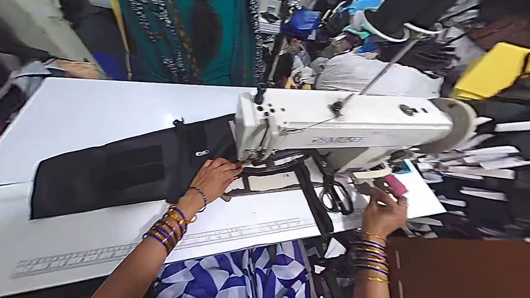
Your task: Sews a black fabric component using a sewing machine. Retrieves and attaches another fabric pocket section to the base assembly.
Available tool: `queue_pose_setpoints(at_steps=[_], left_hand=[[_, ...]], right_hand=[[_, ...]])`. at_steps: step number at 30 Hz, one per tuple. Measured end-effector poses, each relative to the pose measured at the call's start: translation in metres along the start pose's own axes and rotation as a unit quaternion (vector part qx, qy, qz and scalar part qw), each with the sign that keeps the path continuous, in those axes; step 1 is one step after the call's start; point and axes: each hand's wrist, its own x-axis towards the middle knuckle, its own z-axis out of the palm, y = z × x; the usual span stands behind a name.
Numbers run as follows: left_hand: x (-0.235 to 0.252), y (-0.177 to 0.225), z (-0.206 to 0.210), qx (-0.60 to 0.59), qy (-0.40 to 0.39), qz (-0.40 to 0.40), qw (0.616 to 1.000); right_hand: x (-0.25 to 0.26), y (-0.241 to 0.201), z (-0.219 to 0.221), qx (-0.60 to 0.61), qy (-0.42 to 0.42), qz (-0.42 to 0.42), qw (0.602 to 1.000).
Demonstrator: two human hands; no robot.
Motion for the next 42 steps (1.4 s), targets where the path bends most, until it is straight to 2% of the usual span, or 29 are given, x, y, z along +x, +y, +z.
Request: queue_pose_setpoints(at_steps=[2,4,6,8,9,12,16,19,21,23,24,27,30,33,38,42], left_hand=[[0.001,0.0,-0.002,-0.009,0.0,-0.002,1.0],[0.001,0.001,-0.004,-0.021,-0.017,-0.012,1.0],[-0.001,0.003,-0.004,-0.024,-0.037,-0.018,0.999],[-0.002,0.002,-0.002,-0.016,-0.034,-0.016,0.999],[-0.001,0.002,-0.002,-0.015,-0.033,-0.015,0.999],[-0.001,0.001,-0.003,-0.018,-0.028,-0.011,0.999],[0.0,-0.001,-0.006,-0.039,-0.016,-0.009,0.999],[-0.002,-0.002,-0.005,-0.04,-0.01,0.0,0.999],[-0.001,-0.003,-0.007,-0.035,-0.029,0.002,0.999],[0.002,-0.005,-0.009,-0.034,-0.046,0.001,0.998],[0.002,-0.006,-0.008,-0.03,-0.044,0.002,0.999],[0.003,-0.007,-0.006,-0.009,-0.035,0.001,0.999],[0.008,-0.01,-0.005,0.012,-0.011,0.0,1.0],[0.011,-0.011,-0.004,0.013,0.006,-0.004,1.0],[0.006,-0.003,-0.007,-0.001,-0.037,-0.029,0.999],[-0.001,0.0,-0.007,-0.006,-0.064,-0.028,0.998]], right_hand=[[-0.006,-0.018,-0.005,-0.023,0.042,-0.048,0.998],[-0.02,-0.048,-0.01,-0.026,0.045,-0.153,0.987],[-0.053,-0.092,-0.004,0.01,-0.067,-0.216,0.974],[-0.092,-0.134,0.029,0.048,-0.168,-0.24,0.955],[-0.108,-0.151,0.048,0.072,-0.188,-0.263,0.944],[-0.127,-0.189,0.076,0.136,-0.215,-0.289,0.923],[-0.131,-0.206,0.085,0.134,-0.237,-0.284,0.919],[-0.133,-0.206,0.087,0.128,-0.255,-0.293,0.912],[-0.127,-0.201,0.08,0.171,-0.288,-0.275,0.901],[-0.105,-0.18,0.063,0.214,-0.293,-0.248,0.898],[-0.087,-0.163,0.051,0.197,-0.267,-0.239,0.912],[-0.014,-0.101,0.007,0.026,-0.196,-0.171,0.965],[0.039,-0.055,-0.002,-0.112,-0.18,-0.106,0.971],[0.036,-0.038,0.016,-0.161,-0.13,-0.14,0.968],[0.017,-0.036,0.032,-0.152,-0.11,-0.102,0.977],[0.027,-0.031,0.012,-0.116,-0.125,-0.155,0.973]])
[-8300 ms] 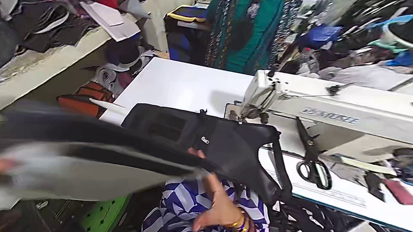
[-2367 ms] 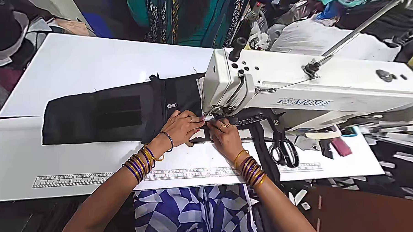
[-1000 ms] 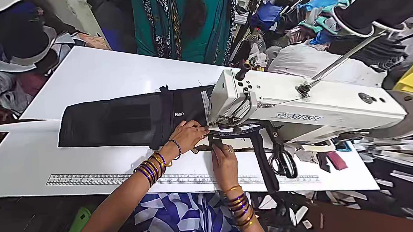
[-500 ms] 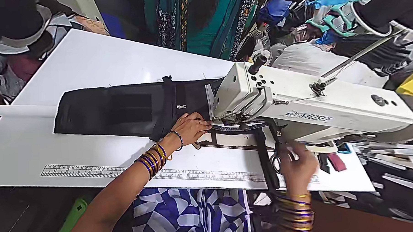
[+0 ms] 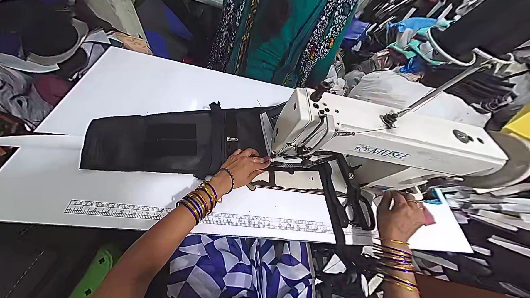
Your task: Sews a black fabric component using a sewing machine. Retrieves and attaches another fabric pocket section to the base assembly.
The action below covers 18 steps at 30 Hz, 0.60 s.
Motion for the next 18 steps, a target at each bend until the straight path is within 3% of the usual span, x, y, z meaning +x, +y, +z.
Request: queue_pose_setpoints(at_steps=[3,5,7,11,13,15,17,18], left_hand=[[0.004,-0.006,-0.001,0.013,0.002,0.004,1.0],[0.009,-0.01,-0.002,0.018,0.013,0.004,1.0],[0.011,-0.012,-0.002,0.029,0.011,-0.002,1.0],[0.016,-0.005,-0.003,0.025,-0.011,-0.053,0.998],[0.02,0.002,-0.006,0.018,-0.025,-0.093,0.995],[0.024,0.008,-0.008,0.024,-0.042,-0.138,0.989],[0.027,0.012,-0.008,0.032,-0.052,-0.173,0.983],[0.03,0.013,-0.009,0.029,-0.05,-0.189,0.98]], right_hand=[[-0.009,0.0,-0.021,0.042,-0.017,-0.05,0.998],[-0.024,-0.007,-0.027,0.068,-0.083,-0.059,0.992],[-0.041,-0.014,-0.023,0.08,-0.161,-0.026,0.983],[-0.047,-0.01,-0.021,0.062,-0.221,0.015,0.973],[-0.043,0.0,-0.026,0.109,-0.267,0.037,0.957],[-0.045,0.008,-0.032,0.279,-0.302,0.114,0.904],[-0.052,0.008,-0.038,0.505,-0.313,0.212,0.776],[-0.052,0.006,-0.043,0.549,-0.323,0.223,0.738]])
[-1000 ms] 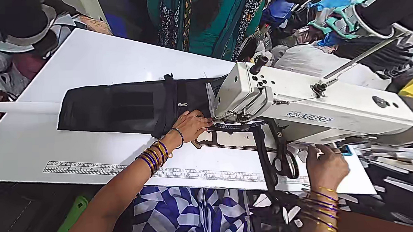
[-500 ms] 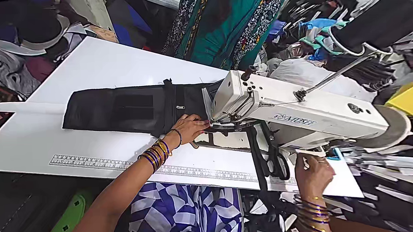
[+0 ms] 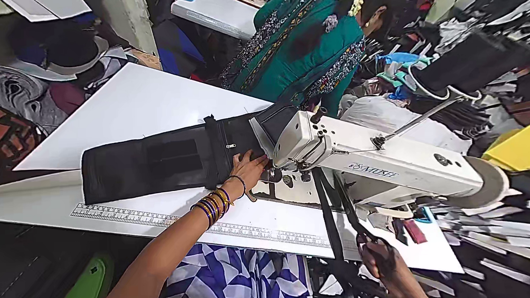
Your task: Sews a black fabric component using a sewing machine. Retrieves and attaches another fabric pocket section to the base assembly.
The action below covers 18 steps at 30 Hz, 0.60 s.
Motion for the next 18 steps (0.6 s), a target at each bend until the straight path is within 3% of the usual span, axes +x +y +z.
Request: queue_pose_setpoints(at_steps=[2,5,11,13,15,18], left_hand=[[0.004,0.001,0.001,-0.01,0.014,-0.018,1.0],[0.013,-0.001,0.0,-0.004,0.026,-0.035,0.999],[0.023,-0.009,0.002,0.015,0.068,-0.014,0.997],[0.001,-0.007,0.001,0.077,0.15,0.032,0.985],[-0.036,-0.022,0.002,0.147,0.308,0.068,0.938],[-0.118,-0.097,-0.006,0.127,0.351,0.005,0.928]], right_hand=[[-0.003,-0.008,-0.003,0.003,-0.033,-0.008,0.999],[0.016,-0.028,-0.001,-0.111,-0.089,-0.013,0.99],[0.08,-0.084,0.042,-0.275,-0.223,0.002,0.935],[0.088,-0.091,0.047,-0.29,-0.238,-0.016,0.927],[0.079,-0.092,0.038,-0.302,-0.222,-0.04,0.926],[0.047,-0.067,0.004,-0.276,-0.132,-0.079,0.949]])
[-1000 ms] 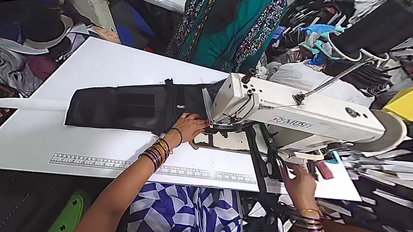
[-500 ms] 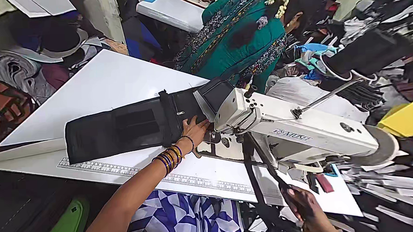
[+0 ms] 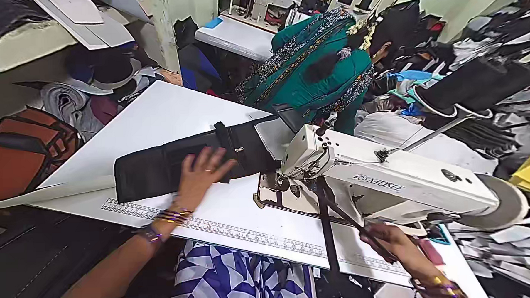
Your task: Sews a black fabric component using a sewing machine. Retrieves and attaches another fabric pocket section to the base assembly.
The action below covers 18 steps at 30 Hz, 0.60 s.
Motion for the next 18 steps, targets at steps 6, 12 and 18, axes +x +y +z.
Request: queue_pose_setpoints(at_steps=[6,12,18], left_hand=[[-0.061,-0.012,-0.127,0.039,-0.415,-0.114,0.902],[-0.04,0.098,-0.116,-0.282,-0.586,0.224,0.726],[0.132,0.014,0.003,-0.285,-0.12,-0.162,0.937]], right_hand=[[-0.046,0.056,0.0,-0.071,0.175,0.027,0.982],[0.003,0.049,0.024,-0.358,0.198,0.03,0.912],[-0.023,-0.03,0.115,-0.287,0.187,-0.177,0.923]])
